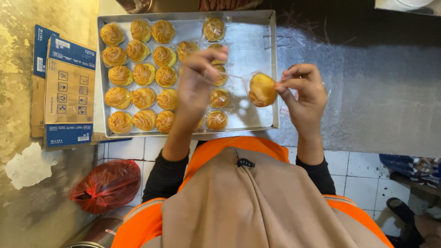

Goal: Individually packaging pastries from a baking tray into small plastic bags.

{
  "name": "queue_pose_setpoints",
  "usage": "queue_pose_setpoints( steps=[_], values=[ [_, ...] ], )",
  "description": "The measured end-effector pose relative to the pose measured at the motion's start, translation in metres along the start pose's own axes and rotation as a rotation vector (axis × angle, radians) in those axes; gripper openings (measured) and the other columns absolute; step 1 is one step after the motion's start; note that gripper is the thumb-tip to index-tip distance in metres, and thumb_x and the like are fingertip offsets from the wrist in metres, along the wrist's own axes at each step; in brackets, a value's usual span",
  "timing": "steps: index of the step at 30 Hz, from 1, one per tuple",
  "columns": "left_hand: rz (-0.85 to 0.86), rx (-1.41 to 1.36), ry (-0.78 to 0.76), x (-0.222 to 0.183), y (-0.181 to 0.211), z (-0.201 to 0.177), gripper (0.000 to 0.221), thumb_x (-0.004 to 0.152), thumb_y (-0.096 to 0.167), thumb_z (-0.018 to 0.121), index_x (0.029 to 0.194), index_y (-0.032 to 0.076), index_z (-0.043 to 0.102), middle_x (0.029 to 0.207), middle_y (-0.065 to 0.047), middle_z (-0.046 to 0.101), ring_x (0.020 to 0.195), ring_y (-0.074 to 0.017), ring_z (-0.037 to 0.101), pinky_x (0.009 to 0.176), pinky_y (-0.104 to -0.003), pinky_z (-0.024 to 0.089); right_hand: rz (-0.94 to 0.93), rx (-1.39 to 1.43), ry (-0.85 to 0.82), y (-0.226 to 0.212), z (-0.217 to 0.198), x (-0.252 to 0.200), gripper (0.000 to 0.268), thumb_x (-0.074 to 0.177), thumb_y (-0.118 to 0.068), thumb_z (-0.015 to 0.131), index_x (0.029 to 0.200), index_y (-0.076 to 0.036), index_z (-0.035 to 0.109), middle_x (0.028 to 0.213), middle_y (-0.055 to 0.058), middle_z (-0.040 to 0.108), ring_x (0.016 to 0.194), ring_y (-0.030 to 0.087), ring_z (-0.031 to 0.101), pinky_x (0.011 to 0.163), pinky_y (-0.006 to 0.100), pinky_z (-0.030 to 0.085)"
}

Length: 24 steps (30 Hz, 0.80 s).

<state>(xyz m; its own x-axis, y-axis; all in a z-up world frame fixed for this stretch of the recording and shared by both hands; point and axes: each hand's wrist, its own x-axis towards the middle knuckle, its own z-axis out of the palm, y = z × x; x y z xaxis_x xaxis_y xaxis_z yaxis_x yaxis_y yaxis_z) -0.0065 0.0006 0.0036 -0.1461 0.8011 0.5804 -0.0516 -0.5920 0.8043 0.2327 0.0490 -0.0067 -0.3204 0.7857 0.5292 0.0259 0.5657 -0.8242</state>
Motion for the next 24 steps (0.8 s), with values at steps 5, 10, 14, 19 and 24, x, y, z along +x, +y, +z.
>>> queue_pose_setpoints(
  steps=[5, 10, 14, 19, 24],
  values=[
    [-0.202, -0.702, 0.523, -0.006, -0.044, -0.047, 0.011, 0.106, 0.019, 0.058, 0.111, 0.011, 0.052, 0.080, 0.000, 0.055, 0.066, -0.0132, 0.057, 0.067, -0.031, 0.061, 0.150, 0.097, 0.048, 0.000, 0.002, 0.000, 0.008, 0.101, -0.009, 0.070, 0.103, -0.006, 0.063, 0.123, 0.011, 0.056, 0.107, 0.018, 0.062, 0.100, 0.031, 0.053],
    [-0.588, -0.291, 0.399, -0.022, -0.065, -0.030, 0.023, 0.111, 0.035, 0.039, 0.120, 0.017, 0.050, 0.087, 0.005, 0.049, 0.068, -0.0070, 0.046, 0.061, -0.017, 0.043, 0.047, 0.150, 0.108, 0.022, 0.004, -0.001, 0.013, 0.104, -0.003, 0.068, 0.100, 0.008, 0.063, 0.104, 0.026, 0.064, 0.094, 0.028, 0.067, 0.085, 0.038, 0.054],
    [-0.519, -0.226, 0.107, -0.049, -0.078, 0.022, 0.053, 0.098, 0.027, 0.074, 0.141, 0.009, 0.051, 0.124, -0.009, 0.056, 0.091, -0.0107, 0.049, 0.081, -0.023, 0.044, 0.076, 0.135, 0.121, 0.023, 0.003, -0.003, 0.014, 0.104, -0.006, 0.069, 0.100, 0.006, 0.062, 0.103, 0.023, 0.064, 0.101, 0.030, 0.068, 0.088, 0.037, 0.054],
    [-0.505, -0.369, 0.123, -0.051, -0.093, 0.049, 0.041, 0.096, 0.024, 0.079, 0.129, 0.007, 0.062, 0.116, -0.002, 0.059, 0.085, -0.0023, 0.049, 0.078, -0.015, 0.042, 0.116, 0.145, 0.104, 0.023, 0.007, -0.010, 0.014, 0.102, -0.005, 0.069, 0.100, 0.007, 0.062, 0.099, 0.023, 0.065, 0.096, 0.030, 0.068, 0.088, 0.037, 0.053],
    [-0.546, -0.424, 0.265, -0.047, -0.095, 0.052, 0.006, 0.103, 0.012, 0.062, 0.105, 0.007, 0.058, 0.094, 0.000, 0.052, 0.078, -0.0037, 0.042, 0.064, -0.016, 0.039, 0.205, 0.126, 0.176, 0.019, 0.007, -0.009, 0.016, 0.105, -0.006, 0.070, 0.108, 0.003, 0.058, 0.093, 0.016, 0.064, 0.088, 0.021, 0.067, 0.084, 0.034, 0.056]
  ],
)
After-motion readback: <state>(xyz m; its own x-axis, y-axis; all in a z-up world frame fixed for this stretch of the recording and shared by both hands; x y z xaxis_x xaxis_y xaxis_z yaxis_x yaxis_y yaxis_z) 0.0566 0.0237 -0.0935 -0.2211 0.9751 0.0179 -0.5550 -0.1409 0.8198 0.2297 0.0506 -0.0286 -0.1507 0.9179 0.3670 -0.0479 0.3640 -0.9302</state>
